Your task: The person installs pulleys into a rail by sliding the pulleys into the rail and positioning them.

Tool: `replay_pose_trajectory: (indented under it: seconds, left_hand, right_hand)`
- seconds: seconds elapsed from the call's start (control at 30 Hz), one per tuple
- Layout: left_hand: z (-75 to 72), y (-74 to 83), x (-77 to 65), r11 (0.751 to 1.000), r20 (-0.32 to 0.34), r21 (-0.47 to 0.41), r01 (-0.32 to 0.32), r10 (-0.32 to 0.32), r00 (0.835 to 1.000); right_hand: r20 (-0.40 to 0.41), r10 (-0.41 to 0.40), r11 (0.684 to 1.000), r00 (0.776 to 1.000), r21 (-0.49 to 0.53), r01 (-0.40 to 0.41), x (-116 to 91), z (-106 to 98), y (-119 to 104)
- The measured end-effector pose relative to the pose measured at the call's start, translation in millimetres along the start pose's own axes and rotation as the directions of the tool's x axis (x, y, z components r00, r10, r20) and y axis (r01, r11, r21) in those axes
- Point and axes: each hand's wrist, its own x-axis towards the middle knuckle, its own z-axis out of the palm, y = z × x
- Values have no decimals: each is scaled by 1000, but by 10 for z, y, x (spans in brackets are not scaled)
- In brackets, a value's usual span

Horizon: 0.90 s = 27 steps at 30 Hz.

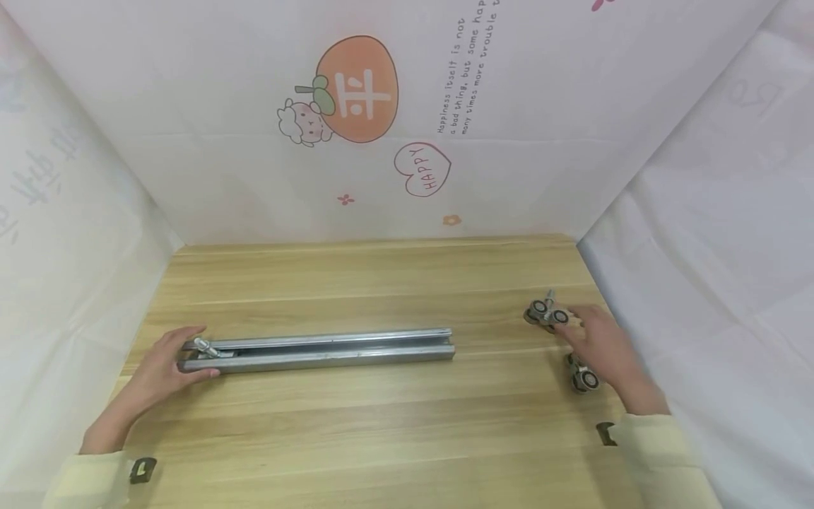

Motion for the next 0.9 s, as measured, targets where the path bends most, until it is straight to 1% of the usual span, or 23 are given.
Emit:
replay_pose_trajectory:
  seconds: [0.07,0.13,0.27,0.37,0.5,0.57,0.73,0.9]
  left_hand:
    - [8,-5,5,1000,0,-1,-6,6,1000]
    - [17,-10,12,1000,2,-3,-10,10,1000]
    - [41,-27,23,1000,7,-11,-18,18,1000]
    - [52,-38,28,1000,13,-19,-20,20,1000]
    - [76,-56,26,999,19,-34,-11,11,1000]
    - [90,-63,22,999,20,-38,-4,5,1000]
    - [111,-72,7,999,25,-45,15,-14,1000]
    - [141,-84,4,998,30,-55,25,-24,999]
  right_hand:
    - [22,37,999,999,2,-37,-37,-33,143]
    - [23,44,999,999,-2,-44,-71,-47,283]
    - [17,18,1000,1000,-22,-18,-144,-36,517]
    - [60,7,999,998,-38,-5,-198,-34,633]
    - [131,4,1000,991,-28,0,-281,-14,746]
    - [146,2,1000,989,-17,0,-329,15,795]
    - [180,-8,1000,984,-4,9,-427,93,865]
    - [180,-68,997,981,37,62,-494,175,909]
